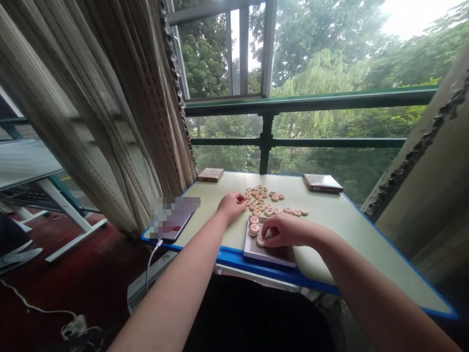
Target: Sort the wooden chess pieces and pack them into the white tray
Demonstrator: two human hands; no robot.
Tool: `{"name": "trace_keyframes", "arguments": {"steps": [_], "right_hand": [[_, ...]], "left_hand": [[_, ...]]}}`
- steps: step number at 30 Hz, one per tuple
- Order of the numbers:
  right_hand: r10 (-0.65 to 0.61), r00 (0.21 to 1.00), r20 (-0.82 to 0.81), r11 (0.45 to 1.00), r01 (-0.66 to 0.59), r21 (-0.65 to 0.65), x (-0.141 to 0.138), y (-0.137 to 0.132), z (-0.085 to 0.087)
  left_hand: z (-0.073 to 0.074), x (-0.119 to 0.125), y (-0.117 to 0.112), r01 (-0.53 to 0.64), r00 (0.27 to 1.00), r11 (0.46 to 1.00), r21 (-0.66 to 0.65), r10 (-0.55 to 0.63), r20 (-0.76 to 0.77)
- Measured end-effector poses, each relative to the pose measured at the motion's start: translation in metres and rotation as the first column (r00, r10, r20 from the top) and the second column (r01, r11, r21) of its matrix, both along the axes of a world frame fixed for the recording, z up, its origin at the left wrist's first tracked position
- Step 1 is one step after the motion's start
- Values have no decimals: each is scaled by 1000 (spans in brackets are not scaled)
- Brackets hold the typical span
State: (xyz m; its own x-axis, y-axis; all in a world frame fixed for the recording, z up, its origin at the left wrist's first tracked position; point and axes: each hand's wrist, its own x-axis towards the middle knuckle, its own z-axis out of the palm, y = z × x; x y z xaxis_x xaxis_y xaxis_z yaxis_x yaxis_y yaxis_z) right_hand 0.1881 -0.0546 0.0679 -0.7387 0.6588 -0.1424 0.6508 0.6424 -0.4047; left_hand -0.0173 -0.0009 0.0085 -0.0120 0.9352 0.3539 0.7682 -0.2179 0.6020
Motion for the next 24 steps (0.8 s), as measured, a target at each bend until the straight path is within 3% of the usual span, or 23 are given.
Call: {"name": "trace_keyframes", "arguments": {"steps": [15,24], "right_hand": [[-15,999,49,1000,15,-6,-3,-5,2],[23,1000,9,999,-23,26,-3,-3,0]], "left_hand": [[-4,-3,0,111,993,994,5,-111,-33],[0,1,-3,77,997,997,6,-77,0]]}}
